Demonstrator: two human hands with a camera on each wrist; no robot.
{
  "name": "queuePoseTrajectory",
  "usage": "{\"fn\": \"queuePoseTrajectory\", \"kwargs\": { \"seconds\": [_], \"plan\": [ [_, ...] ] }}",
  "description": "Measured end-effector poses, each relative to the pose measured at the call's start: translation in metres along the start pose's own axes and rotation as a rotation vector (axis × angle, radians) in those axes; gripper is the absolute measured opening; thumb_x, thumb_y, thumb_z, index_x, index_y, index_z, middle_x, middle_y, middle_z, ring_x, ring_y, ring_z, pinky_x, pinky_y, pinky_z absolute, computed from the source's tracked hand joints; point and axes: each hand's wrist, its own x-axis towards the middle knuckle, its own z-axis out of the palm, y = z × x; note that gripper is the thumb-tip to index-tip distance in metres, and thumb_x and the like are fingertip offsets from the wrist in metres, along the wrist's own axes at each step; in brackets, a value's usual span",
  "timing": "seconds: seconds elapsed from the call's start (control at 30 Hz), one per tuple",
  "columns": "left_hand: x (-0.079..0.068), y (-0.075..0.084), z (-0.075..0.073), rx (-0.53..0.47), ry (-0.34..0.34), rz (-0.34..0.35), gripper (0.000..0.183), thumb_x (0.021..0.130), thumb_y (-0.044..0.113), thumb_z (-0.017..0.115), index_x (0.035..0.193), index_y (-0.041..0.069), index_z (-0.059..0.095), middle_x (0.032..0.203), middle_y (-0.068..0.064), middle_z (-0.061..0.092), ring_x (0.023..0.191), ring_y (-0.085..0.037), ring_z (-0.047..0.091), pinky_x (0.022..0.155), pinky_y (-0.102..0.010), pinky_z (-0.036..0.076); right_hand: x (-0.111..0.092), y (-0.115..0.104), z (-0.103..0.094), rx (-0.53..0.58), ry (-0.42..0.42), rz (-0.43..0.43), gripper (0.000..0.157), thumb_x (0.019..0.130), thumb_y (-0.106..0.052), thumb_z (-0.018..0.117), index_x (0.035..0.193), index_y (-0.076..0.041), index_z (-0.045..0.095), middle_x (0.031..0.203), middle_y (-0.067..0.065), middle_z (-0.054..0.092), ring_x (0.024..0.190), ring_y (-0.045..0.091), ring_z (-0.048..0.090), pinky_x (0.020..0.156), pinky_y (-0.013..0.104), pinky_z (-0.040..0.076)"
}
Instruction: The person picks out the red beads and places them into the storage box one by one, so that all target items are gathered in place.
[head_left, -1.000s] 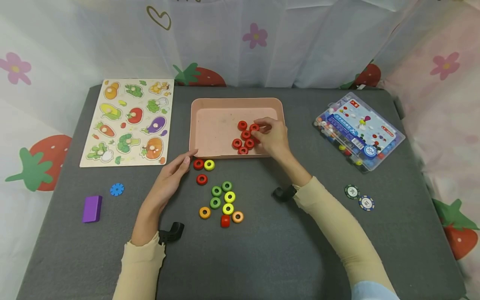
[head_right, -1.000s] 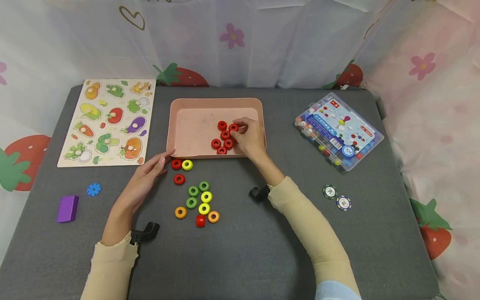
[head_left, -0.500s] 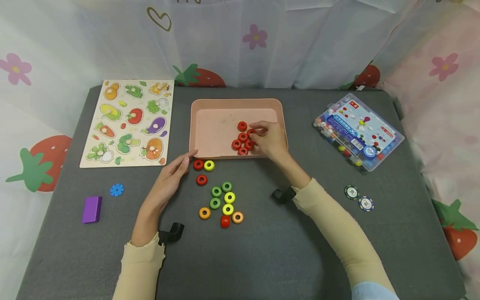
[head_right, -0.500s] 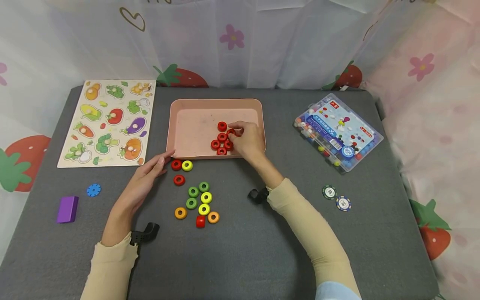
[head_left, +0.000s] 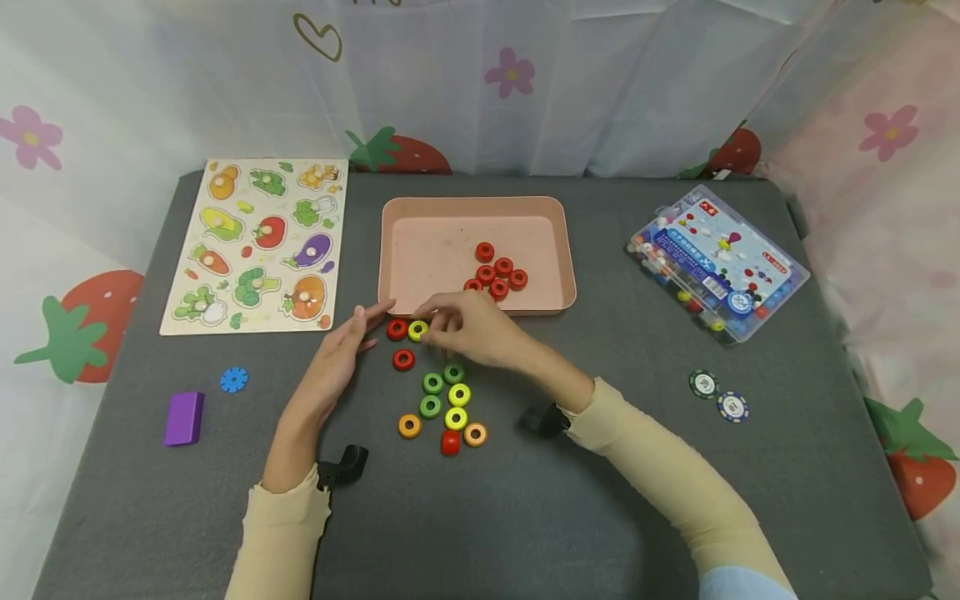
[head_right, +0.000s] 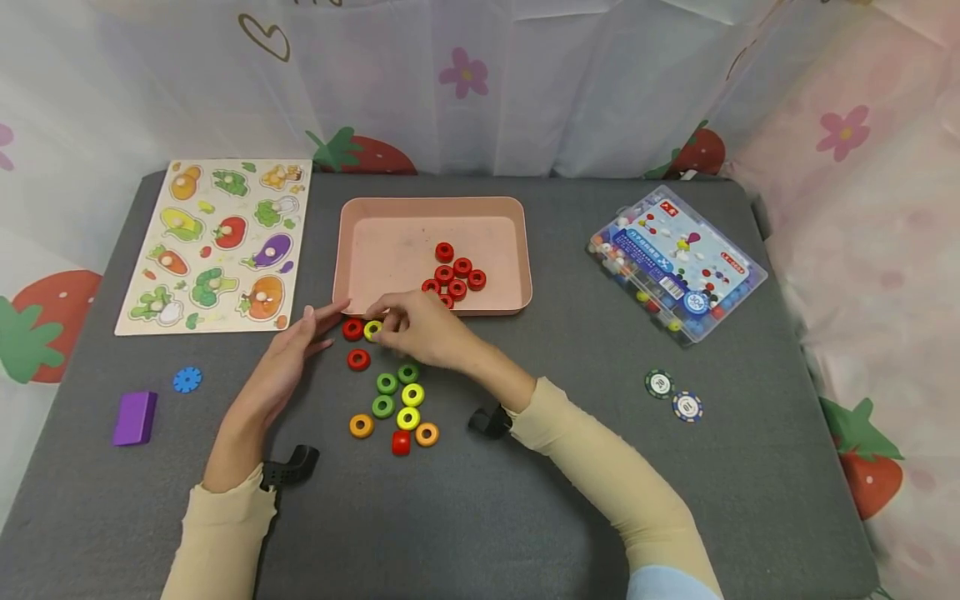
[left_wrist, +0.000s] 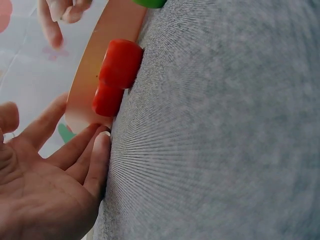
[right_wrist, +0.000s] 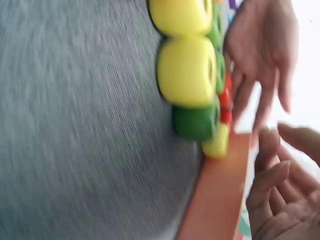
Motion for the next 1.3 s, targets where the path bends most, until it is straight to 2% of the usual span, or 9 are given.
{"fn": "queuePoseTrajectory", "kwargs": {
  "seconds": [0.07,0.13,0.27,0.37,0.6,0.8,1.0,1.17,1.3],
  "plan": [
    [0.001,0.000,0.000,0.004,-0.004,0.006,0.060,0.107,0.055,0.019,0.153,0.026,0.043,0.158,0.003,0.039,0.147,-0.016,0.031,0.120,-0.045,0.030,0.001,0.000,0.009,0.003,-0.096,0.018,0.036,0.093,-0.011,0.072,0.128,-0.008,0.066,0.081,0.007,0.071,0.062,0.020,0.064,0.057,0.024,0.049],
    [0.001,0.001,-0.001,0.009,-0.003,0.011,0.063,0.106,0.056,0.014,0.152,0.025,0.044,0.158,0.003,0.039,0.148,-0.016,0.031,0.119,-0.046,0.031,0.002,0.002,0.017,-0.012,-0.142,0.034,0.041,0.095,-0.013,0.070,0.135,-0.011,0.063,0.077,0.007,0.069,0.059,0.015,0.061,0.057,0.023,0.048],
    [0.002,0.001,-0.001,0.001,0.001,0.011,0.069,0.105,0.059,0.009,0.152,0.023,0.044,0.159,0.002,0.039,0.148,-0.016,0.031,0.119,-0.046,0.032,0.006,0.007,0.028,-0.019,-0.154,0.072,0.046,0.098,-0.012,0.065,0.143,-0.014,0.055,0.068,0.008,0.066,0.051,0.011,0.054,0.050,0.022,0.043],
    [0.003,0.001,0.000,-0.013,-0.002,0.008,0.072,0.104,0.061,0.008,0.153,0.022,0.044,0.159,0.000,0.039,0.148,-0.017,0.031,0.119,-0.047,0.031,0.008,0.009,0.031,-0.001,-0.146,0.098,0.041,0.100,-0.012,0.061,0.141,-0.015,0.057,0.065,0.009,0.064,0.042,0.013,0.050,0.043,0.023,0.041],
    [0.003,0.001,0.000,-0.012,0.000,0.006,0.070,0.105,0.059,0.010,0.153,0.021,0.044,0.159,0.000,0.038,0.149,-0.017,0.029,0.120,-0.048,0.031,0.007,0.009,0.028,-0.108,-0.068,0.140,0.012,0.094,-0.015,0.071,0.106,-0.013,0.070,0.059,0.003,0.061,0.047,0.011,0.054,0.045,0.022,0.040],
    [0.004,0.002,0.001,-0.008,0.009,-0.004,0.072,0.103,0.063,0.012,0.153,0.022,0.044,0.160,0.001,0.037,0.149,-0.015,0.029,0.120,-0.047,0.031,0.003,0.008,0.026,-0.201,-0.022,0.113,0.009,0.087,-0.021,0.080,0.089,-0.016,0.072,0.056,-0.003,0.056,0.050,0.008,0.051,0.049,0.022,0.037],
    [0.004,0.002,0.001,-0.008,0.003,-0.007,0.072,0.103,0.063,0.013,0.153,0.022,0.044,0.160,0.000,0.037,0.149,-0.016,0.029,0.120,-0.046,0.031,-0.002,0.008,0.013,-0.120,-0.020,-0.022,0.009,0.087,-0.020,0.080,0.088,-0.016,0.072,0.070,-0.002,0.062,0.060,0.008,0.053,0.058,0.022,0.043],
    [0.004,0.002,0.001,0.005,0.007,0.000,0.071,0.103,0.063,0.013,0.153,0.022,0.044,0.159,0.001,0.038,0.149,-0.016,0.030,0.120,-0.046,0.031,-0.003,0.007,-0.006,-0.041,0.090,-0.088,0.012,0.083,-0.020,0.084,0.088,-0.018,0.073,0.094,0.003,0.064,0.073,0.014,0.055,0.066,0.027,0.048],
    [0.003,0.001,0.001,0.011,0.013,-0.001,0.071,0.103,0.063,0.013,0.153,0.022,0.044,0.159,0.001,0.038,0.149,-0.015,0.029,0.120,-0.046,0.031,0.000,0.011,-0.022,0.041,0.176,-0.080,0.011,0.084,-0.015,0.082,0.088,-0.014,0.072,0.100,-0.002,0.068,0.079,0.017,0.060,0.070,0.031,0.051]
  ]
}}
